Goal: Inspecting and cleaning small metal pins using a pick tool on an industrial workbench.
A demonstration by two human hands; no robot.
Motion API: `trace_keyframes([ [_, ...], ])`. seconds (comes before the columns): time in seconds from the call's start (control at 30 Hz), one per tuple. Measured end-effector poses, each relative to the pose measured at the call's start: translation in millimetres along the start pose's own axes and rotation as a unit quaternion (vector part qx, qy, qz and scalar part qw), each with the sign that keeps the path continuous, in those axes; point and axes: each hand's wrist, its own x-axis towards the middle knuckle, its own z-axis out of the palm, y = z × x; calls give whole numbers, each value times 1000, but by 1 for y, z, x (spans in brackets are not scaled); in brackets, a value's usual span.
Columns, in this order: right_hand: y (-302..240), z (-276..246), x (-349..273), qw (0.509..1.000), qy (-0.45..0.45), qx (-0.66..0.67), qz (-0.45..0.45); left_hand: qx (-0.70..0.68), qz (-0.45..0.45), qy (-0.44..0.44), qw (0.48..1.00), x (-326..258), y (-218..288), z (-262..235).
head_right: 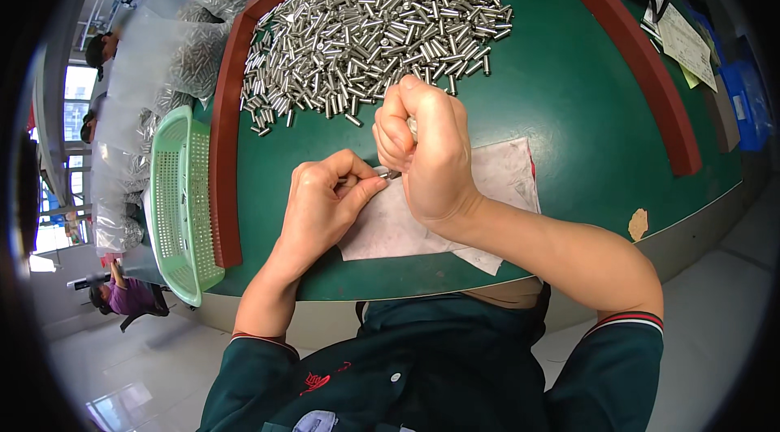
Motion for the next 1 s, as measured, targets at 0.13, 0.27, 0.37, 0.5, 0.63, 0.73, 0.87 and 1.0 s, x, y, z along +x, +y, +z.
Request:
trace_keyframes([
  [0.13, 0, 1, 0, 1000, 8, 9, 1, -4, 4, -2, 1000, 1, -1, 0],
  [0.27, -1, 1, 0, 1000, 1, 5, -1, -7, 2, -3, 1000, 1, -2, 0],
  [0.37, -2, 5, -1, 1000, 15, -18, 8, -4, -1, -6, 1000, 1, -1, -1],
  [0.5, -1, 5, -2, 999, 16, -38, 12, 0, -7, -12, 1000, 1, -2, -1],
  [0.63, -1, 5, -3, 999, 5, -48, 9, -19, -1, -8, 1000, 1, -1, 0],
  [0.73, 1, 2, -3, 998, -2, -60, 4, -15, -5, -14, 1000, 2, -2, -1],
  [0.87, 4, 1, -4, 998, -9, -64, 0, -15, -10, -14, 1000, 2, -2, -1],
  [1.0, 6, 0, -6, 997, -20, -79, -14, -20, -10, -13, 1000, 3, -4, 0],
])
